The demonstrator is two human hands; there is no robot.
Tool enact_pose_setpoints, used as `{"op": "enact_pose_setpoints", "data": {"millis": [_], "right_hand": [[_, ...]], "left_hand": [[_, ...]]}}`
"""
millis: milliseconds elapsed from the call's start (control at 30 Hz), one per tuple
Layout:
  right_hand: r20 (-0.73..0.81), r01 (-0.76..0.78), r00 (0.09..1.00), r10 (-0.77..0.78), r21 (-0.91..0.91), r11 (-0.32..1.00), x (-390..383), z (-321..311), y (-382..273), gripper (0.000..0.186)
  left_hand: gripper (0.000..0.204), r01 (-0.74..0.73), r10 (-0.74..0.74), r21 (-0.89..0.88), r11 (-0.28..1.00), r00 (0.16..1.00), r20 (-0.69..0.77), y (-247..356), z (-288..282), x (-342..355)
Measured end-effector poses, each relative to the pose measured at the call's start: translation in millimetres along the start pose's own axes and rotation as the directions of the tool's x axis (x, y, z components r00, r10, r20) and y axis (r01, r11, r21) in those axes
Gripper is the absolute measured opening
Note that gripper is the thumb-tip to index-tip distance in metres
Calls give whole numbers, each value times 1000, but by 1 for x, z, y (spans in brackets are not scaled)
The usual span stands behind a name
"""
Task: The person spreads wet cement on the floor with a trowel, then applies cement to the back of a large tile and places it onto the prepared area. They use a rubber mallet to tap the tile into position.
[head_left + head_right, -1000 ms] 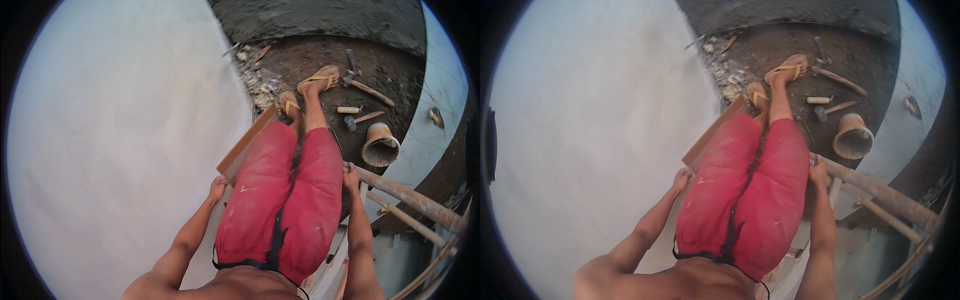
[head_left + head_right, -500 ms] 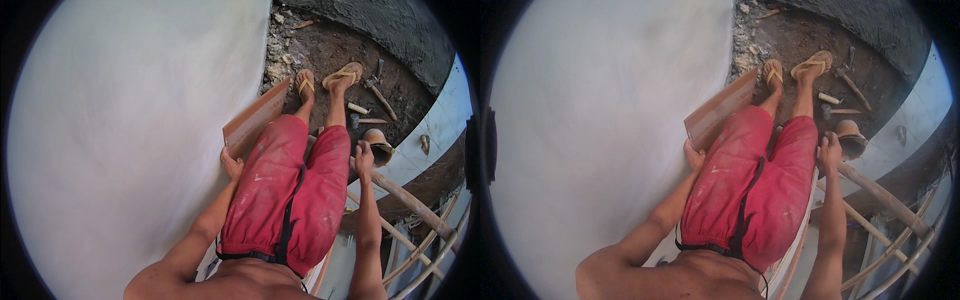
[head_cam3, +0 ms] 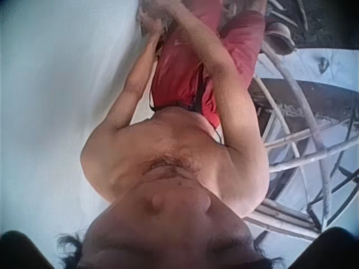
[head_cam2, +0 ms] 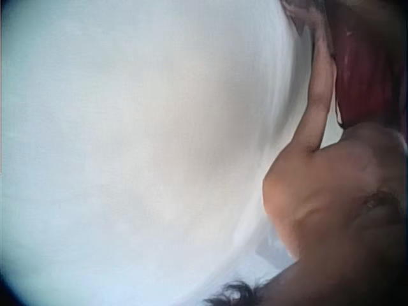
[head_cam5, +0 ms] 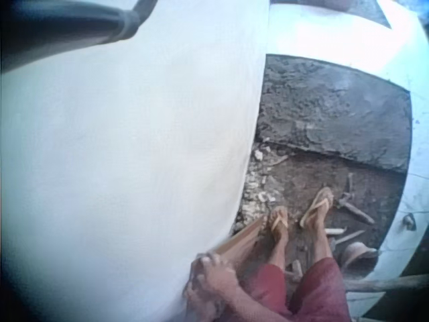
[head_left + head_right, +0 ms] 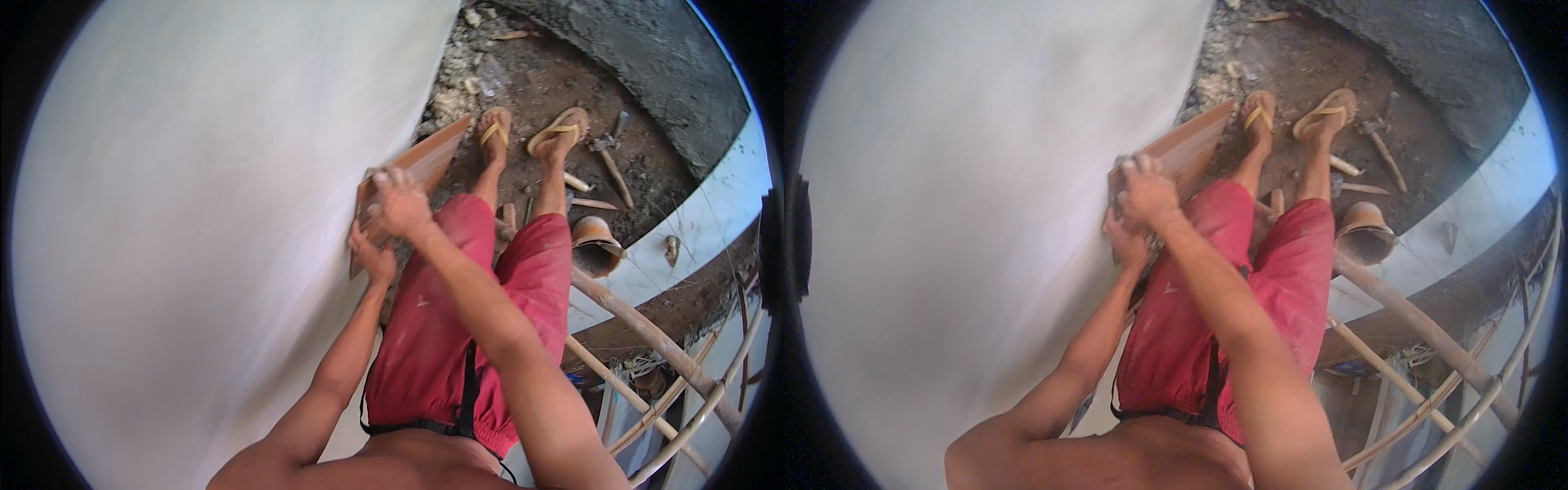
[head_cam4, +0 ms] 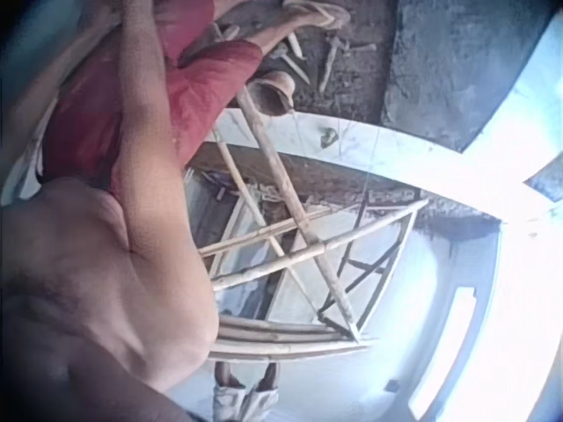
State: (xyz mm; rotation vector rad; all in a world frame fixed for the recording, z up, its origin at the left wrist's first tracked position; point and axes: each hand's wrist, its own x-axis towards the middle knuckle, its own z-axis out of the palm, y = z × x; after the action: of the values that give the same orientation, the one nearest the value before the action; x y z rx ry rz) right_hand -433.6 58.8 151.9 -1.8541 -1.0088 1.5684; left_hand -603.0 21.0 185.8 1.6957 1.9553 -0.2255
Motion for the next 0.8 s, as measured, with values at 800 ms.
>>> {"op": "enact_pose_setpoints", "data": {"millis": [800], "right_hand": [[134,-478,877,461,314,820,-51,11,8,79]], "left_hand": [[41,-319,219,54,946,755,618,-57,-12,3]]}}
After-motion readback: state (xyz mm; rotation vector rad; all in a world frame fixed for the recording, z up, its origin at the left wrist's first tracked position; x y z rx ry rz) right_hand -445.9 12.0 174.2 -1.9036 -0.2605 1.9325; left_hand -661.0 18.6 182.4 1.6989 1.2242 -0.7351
